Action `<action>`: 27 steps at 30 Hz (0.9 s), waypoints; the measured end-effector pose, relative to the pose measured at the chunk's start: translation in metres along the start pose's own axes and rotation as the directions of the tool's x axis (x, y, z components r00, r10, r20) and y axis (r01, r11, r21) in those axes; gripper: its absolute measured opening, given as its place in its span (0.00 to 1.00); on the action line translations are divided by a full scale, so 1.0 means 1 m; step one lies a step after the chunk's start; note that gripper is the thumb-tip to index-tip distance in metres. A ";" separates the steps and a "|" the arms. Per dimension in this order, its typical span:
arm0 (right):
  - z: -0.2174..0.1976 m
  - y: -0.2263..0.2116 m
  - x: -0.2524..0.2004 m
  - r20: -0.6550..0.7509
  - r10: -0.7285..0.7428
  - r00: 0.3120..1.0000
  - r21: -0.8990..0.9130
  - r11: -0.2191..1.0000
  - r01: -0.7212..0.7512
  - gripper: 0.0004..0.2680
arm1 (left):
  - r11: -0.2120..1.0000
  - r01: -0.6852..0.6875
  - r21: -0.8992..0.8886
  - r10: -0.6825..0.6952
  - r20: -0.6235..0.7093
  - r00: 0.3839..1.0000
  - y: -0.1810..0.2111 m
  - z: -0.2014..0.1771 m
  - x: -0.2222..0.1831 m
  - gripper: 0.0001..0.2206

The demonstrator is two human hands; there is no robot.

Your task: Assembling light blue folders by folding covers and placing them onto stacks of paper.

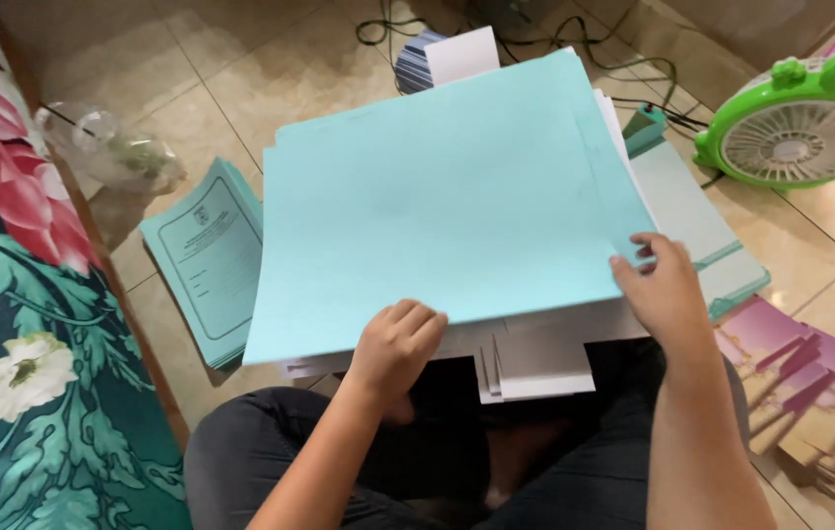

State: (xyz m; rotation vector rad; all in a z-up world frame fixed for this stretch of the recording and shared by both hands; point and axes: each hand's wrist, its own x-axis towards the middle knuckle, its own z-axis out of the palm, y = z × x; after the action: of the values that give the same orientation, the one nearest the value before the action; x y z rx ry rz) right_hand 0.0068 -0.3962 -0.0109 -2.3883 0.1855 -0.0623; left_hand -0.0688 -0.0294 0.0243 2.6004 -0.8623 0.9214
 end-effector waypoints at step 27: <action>0.071 -0.050 -0.021 0.122 -0.122 0.985 0.216 0.972 0.094 0.18 | 0.967 0.228 -0.117 -0.149 0.469 0.871 -0.032 0.128 0.069 0.33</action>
State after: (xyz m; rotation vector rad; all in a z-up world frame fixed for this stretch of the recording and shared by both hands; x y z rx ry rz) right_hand -0.0008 -0.3086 -0.0289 -2.1813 -0.0157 0.0272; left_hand 0.0566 -0.0881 -0.0308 2.7256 -0.7271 0.1658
